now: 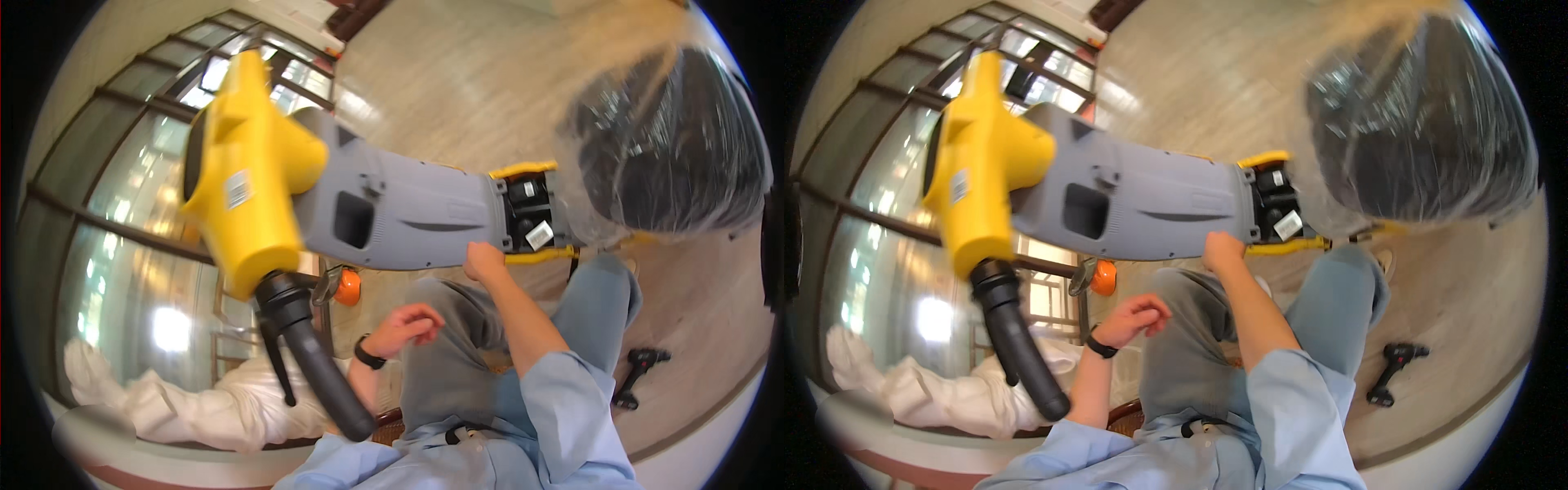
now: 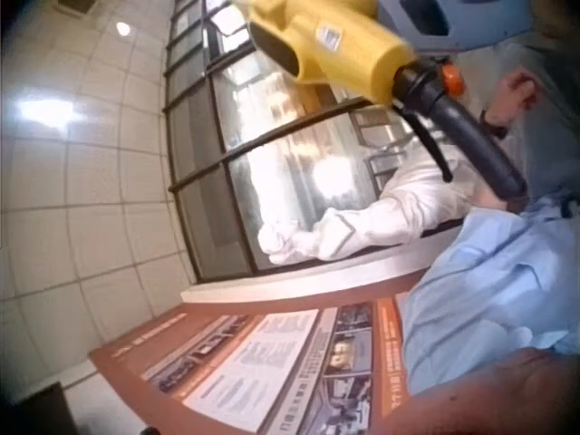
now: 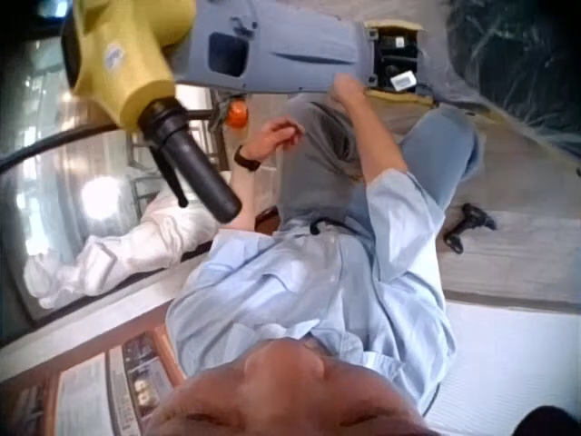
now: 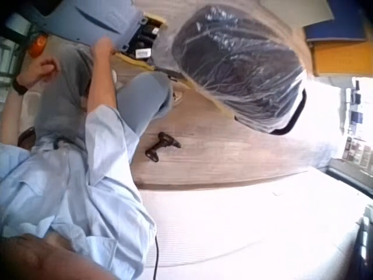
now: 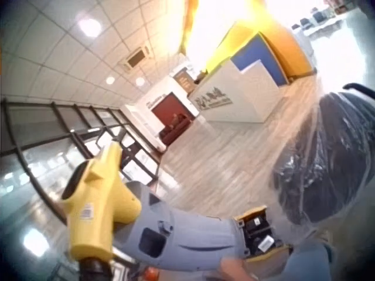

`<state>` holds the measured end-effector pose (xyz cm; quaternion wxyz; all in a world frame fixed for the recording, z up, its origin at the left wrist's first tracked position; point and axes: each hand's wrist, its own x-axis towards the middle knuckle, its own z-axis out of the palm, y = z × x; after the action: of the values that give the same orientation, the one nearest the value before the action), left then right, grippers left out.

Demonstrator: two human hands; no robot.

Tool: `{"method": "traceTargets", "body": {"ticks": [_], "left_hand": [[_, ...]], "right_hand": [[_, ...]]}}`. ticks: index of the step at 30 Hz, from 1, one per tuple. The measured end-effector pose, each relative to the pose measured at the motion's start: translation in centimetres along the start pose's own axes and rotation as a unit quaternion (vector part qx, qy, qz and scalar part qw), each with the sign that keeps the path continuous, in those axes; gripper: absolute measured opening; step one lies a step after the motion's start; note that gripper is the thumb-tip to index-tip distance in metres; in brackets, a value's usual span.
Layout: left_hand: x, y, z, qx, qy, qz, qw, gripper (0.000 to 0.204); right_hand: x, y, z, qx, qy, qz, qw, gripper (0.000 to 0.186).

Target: Using a power drill and hands to disassemble or repair panels on an electric scooter.

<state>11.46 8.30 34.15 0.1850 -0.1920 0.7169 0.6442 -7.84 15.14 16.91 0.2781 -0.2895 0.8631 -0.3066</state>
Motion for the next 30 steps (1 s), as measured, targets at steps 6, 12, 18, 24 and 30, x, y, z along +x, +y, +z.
{"method": "traceTargets", "body": {"ticks": [6, 12, 18, 24, 30], "left_hand": [[-6.8, 2.3, -11.2, -0.119, 0.373, 0.271, 0.879, 0.016], [1.0, -2.3, -21.0, -0.33, 0.568, 0.371, 0.657, 0.02], [11.9, -14.2, -24.1, -0.534, 0.552, 0.134, 0.626, 0.025], [17.4, -14.2, -21.5, -0.439, 0.655, 0.204, 0.58, 0.036], [16.4, -14.6, -22.7, -0.483, 0.586, 0.132, 0.637, 0.048]], "right_hand": [[-5.9, -8.2, -4.4, 0.238, 0.196, -0.305, 0.901, 0.027], [-8.9, -13.3, -4.8, 0.364, 0.16, -0.21, 0.893, 0.019], [-10.8, -17.5, -5.3, 0.289, 0.125, -0.292, 0.903, 0.02], [-8.9, -19.0, -1.0, 0.284, 0.204, -0.246, 0.904, 0.035], [-5.7, -19.7, 3.8, 0.246, 0.211, -0.237, 0.916, 0.053]]}}
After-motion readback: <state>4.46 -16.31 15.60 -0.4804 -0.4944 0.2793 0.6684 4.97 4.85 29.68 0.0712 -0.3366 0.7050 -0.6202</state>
